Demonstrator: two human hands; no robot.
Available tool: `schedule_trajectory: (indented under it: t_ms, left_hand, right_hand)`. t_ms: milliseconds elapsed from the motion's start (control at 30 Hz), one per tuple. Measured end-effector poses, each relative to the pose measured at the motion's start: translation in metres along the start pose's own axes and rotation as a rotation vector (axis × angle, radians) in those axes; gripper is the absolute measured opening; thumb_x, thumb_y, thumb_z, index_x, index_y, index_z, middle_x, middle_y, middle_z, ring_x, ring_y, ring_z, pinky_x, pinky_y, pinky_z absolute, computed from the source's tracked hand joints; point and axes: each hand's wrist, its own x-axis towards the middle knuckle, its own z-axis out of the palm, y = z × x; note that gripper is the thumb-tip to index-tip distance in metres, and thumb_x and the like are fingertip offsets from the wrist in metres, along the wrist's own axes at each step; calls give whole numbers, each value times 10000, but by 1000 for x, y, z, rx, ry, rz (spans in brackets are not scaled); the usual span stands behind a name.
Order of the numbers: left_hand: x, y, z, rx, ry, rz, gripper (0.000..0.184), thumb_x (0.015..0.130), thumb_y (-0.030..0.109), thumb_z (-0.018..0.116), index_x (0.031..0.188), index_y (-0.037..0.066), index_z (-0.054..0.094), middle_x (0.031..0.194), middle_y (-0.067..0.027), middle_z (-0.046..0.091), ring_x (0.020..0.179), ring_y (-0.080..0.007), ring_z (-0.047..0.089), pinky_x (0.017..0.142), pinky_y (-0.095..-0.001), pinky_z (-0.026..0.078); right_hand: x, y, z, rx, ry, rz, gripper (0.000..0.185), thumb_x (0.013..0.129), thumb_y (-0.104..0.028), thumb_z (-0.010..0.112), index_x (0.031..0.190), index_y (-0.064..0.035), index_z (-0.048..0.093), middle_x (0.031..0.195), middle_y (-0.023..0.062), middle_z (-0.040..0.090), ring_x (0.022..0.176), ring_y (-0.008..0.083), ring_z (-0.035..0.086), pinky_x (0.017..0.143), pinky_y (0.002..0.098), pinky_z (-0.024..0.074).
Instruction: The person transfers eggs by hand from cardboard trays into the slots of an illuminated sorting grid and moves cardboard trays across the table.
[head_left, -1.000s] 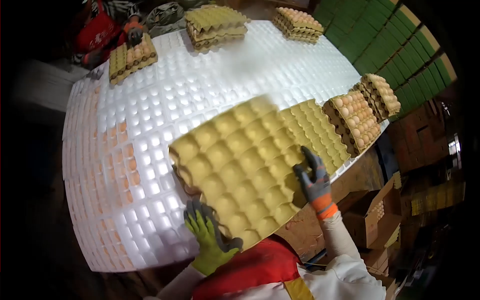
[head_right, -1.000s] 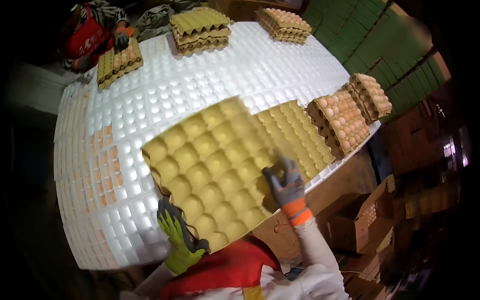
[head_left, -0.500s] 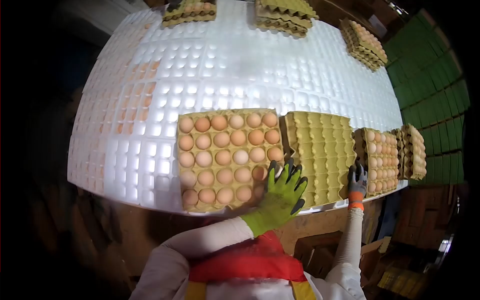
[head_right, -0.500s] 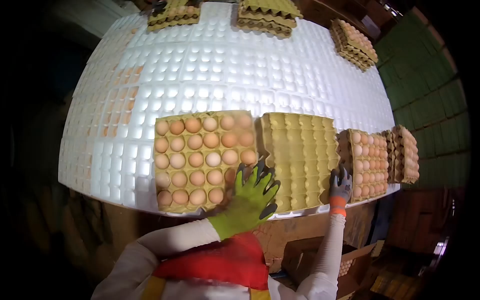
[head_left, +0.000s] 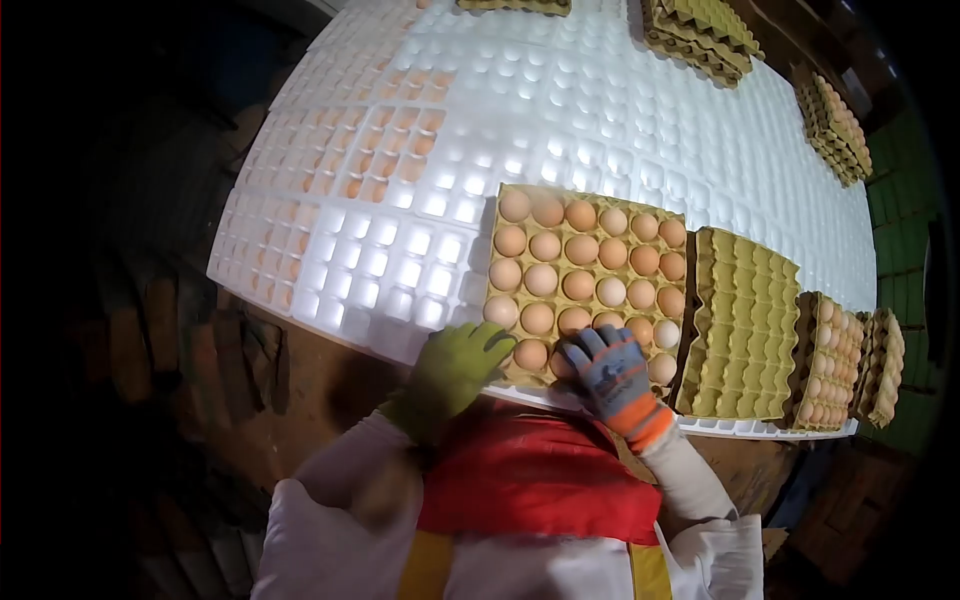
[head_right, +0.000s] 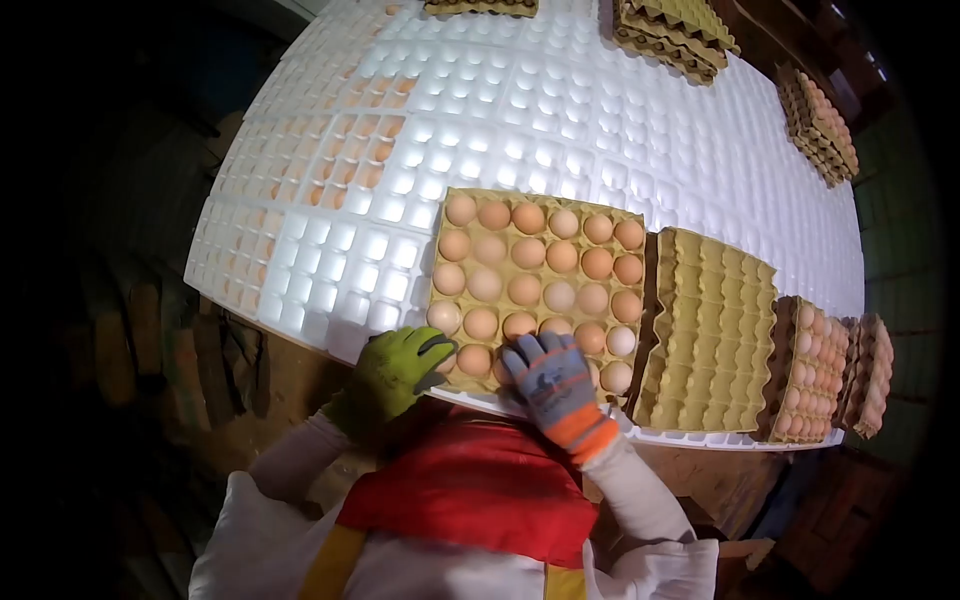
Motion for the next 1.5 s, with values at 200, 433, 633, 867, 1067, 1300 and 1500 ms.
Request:
schedule_trajectory:
  t_ms: [200, 433, 633, 867, 1067, 1300, 1500]
  left_hand:
    - [-26, -40, -12, -874, 189, -361, 494, 792, 156, 790, 1242, 35, 624, 1176, -150, 598, 1044, -347, 616, 890, -401, 531]
    - [41, -25, -5, 13, -2, -90, 457, 815, 195, 780, 1243, 115, 642, 1122, -130, 588, 1008, -330, 623, 830, -418, 540]
    - [34, -32, 0, -296, 210, -109, 410, 811, 143, 802, 1207, 106, 703, 1092, -83, 624, 978, -276, 660, 805, -393, 547]
    - [93, -54, -25, 134, -14, 41, 397, 869, 281, 727, 1234, 133, 678, 1126, -87, 632, 1029, -291, 649, 781, -412, 552]
    - [91, -65, -14, 216, -67, 135, 356, 899, 231, 690, 1222, 87, 656, 1177, -98, 640, 1059, -264, 644, 776, -390, 554]
    - [62, -79, -15, -1013, 181, -586, 446, 831, -20, 714, 1260, 91, 665, 1094, -45, 698, 941, -170, 665, 838, -325, 548]
    - [86, -62, -23, 44, -99, -18, 420, 879, 298, 706, 1229, 79, 627, 1171, -110, 585, 1043, -300, 629, 780, -423, 551]
  right_hand:
    - [1, 5, -24, 714, 276, 71, 452, 789, -302, 785, 1136, -65, 617, 1154, 135, 600, 1021, 352, 598, 856, 474, 494]
    - [36, -33, -7, 214, -118, 199, 505, 773, -281, 796, 1202, -108, 592, 1183, 126, 578, 989, 357, 636, 808, 460, 544]
    - [4, 13, -13, 1507, 201, 459, 609, 812, -72, 706, 1388, -48, 508, 1230, 77, 636, 1002, 139, 655, 843, 308, 569]
    - [71, -24, -35, -23, -98, 270, 289, 863, -226, 702, 1131, -120, 686, 1118, 97, 591, 941, 308, 637, 707, 420, 544]
    - [83, -23, -2, -157, 5, 214, 83, 936, -244, 623, 935, -186, 682, 1063, 71, 587, 826, 281, 634, 648, 421, 530]
    - [31, 27, -16, 816, 172, 347, 429, 772, -229, 842, 1167, -119, 718, 1164, 109, 673, 964, 272, 646, 837, 391, 527]
    - [44, 17, -16, 1048, 263, 443, 406, 753, -170, 847, 1121, -47, 727, 1090, 116, 694, 1008, 257, 630, 872, 373, 509]
